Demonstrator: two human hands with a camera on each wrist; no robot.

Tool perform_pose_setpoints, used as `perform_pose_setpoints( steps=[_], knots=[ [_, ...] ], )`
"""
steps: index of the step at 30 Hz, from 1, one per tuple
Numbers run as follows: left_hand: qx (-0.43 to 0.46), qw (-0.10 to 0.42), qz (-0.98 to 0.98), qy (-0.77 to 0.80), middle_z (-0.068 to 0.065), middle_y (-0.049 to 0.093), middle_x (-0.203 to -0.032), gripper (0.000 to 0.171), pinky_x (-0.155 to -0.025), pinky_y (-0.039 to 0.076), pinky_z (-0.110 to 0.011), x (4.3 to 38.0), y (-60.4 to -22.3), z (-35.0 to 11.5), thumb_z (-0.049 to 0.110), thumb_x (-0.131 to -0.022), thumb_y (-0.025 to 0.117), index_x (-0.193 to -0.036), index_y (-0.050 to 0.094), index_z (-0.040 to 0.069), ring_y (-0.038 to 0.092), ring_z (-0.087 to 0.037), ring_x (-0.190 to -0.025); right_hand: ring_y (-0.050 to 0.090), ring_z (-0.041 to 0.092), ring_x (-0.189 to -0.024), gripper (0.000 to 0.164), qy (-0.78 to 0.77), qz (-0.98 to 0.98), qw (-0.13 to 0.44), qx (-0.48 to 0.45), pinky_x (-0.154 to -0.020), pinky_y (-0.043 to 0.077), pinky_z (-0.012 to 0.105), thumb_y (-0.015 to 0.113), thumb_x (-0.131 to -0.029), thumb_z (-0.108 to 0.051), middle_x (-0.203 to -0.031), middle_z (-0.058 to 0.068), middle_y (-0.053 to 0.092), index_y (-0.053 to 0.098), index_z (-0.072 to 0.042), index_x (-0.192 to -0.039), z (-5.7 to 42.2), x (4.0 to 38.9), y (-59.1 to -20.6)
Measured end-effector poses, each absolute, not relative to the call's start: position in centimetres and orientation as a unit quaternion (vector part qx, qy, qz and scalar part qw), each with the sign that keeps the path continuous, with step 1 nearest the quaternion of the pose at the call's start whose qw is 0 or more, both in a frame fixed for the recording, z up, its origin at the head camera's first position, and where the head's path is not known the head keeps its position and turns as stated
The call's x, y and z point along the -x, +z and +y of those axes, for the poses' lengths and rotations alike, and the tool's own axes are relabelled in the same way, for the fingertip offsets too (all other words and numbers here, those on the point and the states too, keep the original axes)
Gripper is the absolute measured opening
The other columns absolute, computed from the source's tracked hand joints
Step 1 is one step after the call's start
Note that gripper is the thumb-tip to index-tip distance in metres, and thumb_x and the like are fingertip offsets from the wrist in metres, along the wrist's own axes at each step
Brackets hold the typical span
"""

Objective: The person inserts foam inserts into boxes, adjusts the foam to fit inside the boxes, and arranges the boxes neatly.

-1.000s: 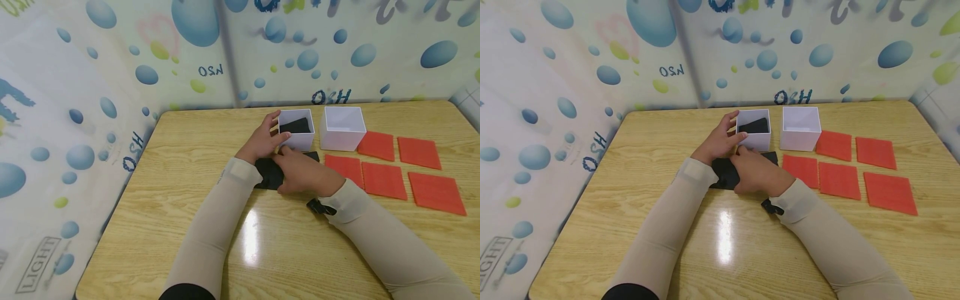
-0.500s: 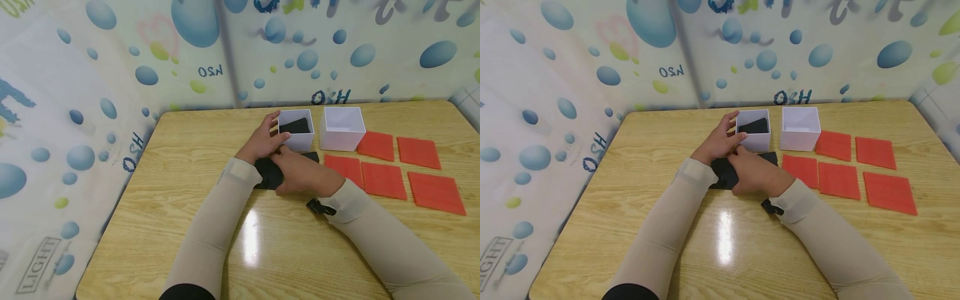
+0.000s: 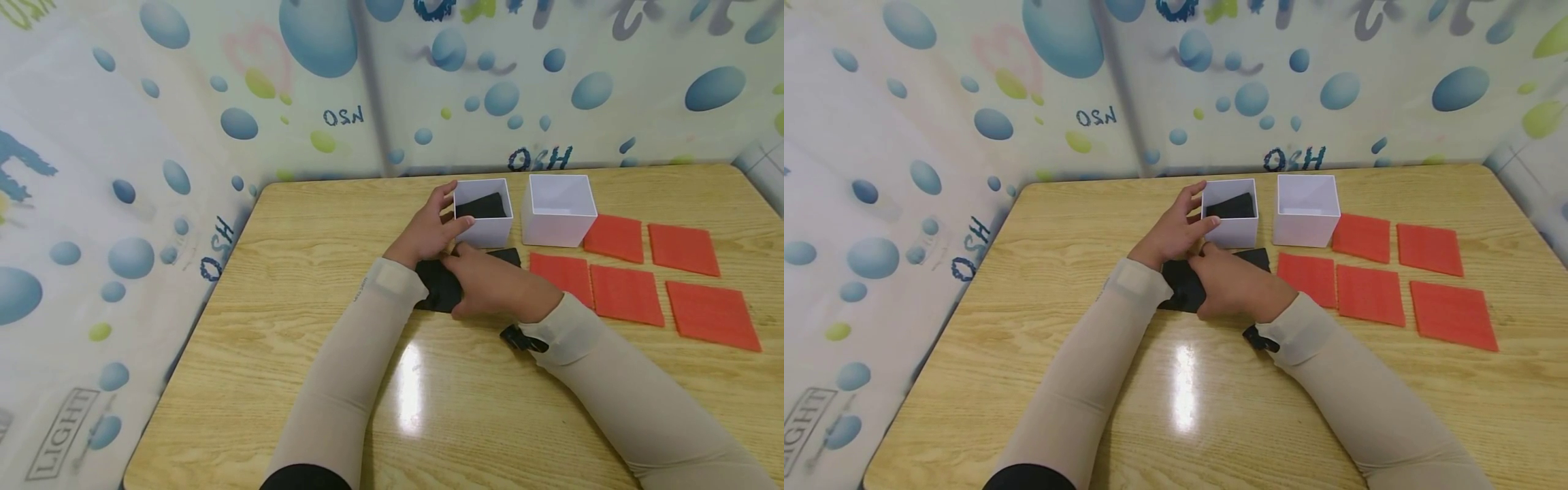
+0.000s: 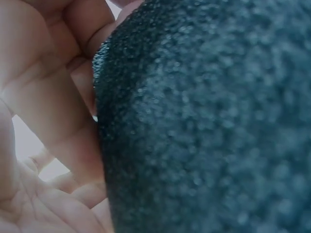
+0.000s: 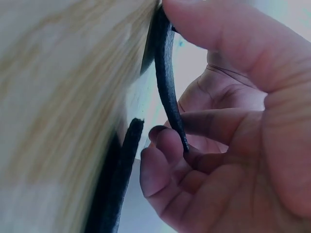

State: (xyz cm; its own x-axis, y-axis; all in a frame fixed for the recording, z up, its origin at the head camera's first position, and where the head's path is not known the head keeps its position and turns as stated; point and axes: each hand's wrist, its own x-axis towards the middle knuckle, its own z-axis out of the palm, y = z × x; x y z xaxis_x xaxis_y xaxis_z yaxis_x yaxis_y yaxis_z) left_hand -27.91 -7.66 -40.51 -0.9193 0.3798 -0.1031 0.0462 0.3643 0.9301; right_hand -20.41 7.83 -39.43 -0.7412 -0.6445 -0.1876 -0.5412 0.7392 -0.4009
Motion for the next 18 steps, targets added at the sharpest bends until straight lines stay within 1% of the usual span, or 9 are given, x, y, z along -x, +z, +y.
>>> perform_pose_setpoints(
  steps=[2,9,12,18],
  knots=[
    [-0.129,0.153,0.812,0.548,-0.003,0.029,-0.172,0.081,-0.124,0.037,-0.047,27.89,-40.47,-7.65,0.029,-0.104,0.069,-0.168,0.02,0.031,0.04,-0.029,-0.155,0.055,0.033,-0.133,0.105,-0.161,0.918,0.165,0.323,-0.113,0.049,0.05,0.096,-0.077,-0.031,-0.152,0.024,0.047,0.04,-0.005,-0.161,7.84,20.41,-39.46],
    [-0.125,0.154,0.813,0.547,-0.003,0.029,-0.173,0.08,-0.124,0.037,-0.047,27.79,-40.33,-7.57,0.03,-0.104,0.069,-0.167,0.02,0.033,0.039,-0.03,-0.155,0.057,0.03,-0.126,0.116,-0.165,0.915,0.185,0.317,-0.11,0.051,0.048,0.097,-0.072,-0.041,-0.148,0.02,0.046,0.036,-0.01,-0.165,7.89,20.23,-39.48],
    [-0.124,0.153,0.814,0.546,-0.003,0.029,-0.172,0.08,-0.124,0.036,-0.047,27.8,-40.32,-7.55,0.03,-0.104,0.069,-0.167,0.02,0.033,0.04,-0.03,-0.155,0.06,0.029,-0.121,0.114,-0.162,0.916,0.177,0.32,-0.108,0.052,0.047,0.097,-0.071,-0.042,-0.144,0.02,0.048,0.039,-0.008,-0.163,7.92,20.16,-39.49],
    [-0.122,0.152,0.816,0.544,-0.003,0.03,-0.172,0.081,-0.124,0.037,-0.047,27.83,-40.38,-7.53,0.03,-0.104,0.069,-0.168,0.02,0.033,0.041,-0.03,-0.154,0.062,0.03,-0.117,0.102,-0.151,0.919,0.165,0.324,-0.105,0.054,0.048,0.095,-0.074,-0.039,-0.14,0.021,0.05,0.047,-0.003,-0.157,7.9,20.19,-39.45]
  ],
)
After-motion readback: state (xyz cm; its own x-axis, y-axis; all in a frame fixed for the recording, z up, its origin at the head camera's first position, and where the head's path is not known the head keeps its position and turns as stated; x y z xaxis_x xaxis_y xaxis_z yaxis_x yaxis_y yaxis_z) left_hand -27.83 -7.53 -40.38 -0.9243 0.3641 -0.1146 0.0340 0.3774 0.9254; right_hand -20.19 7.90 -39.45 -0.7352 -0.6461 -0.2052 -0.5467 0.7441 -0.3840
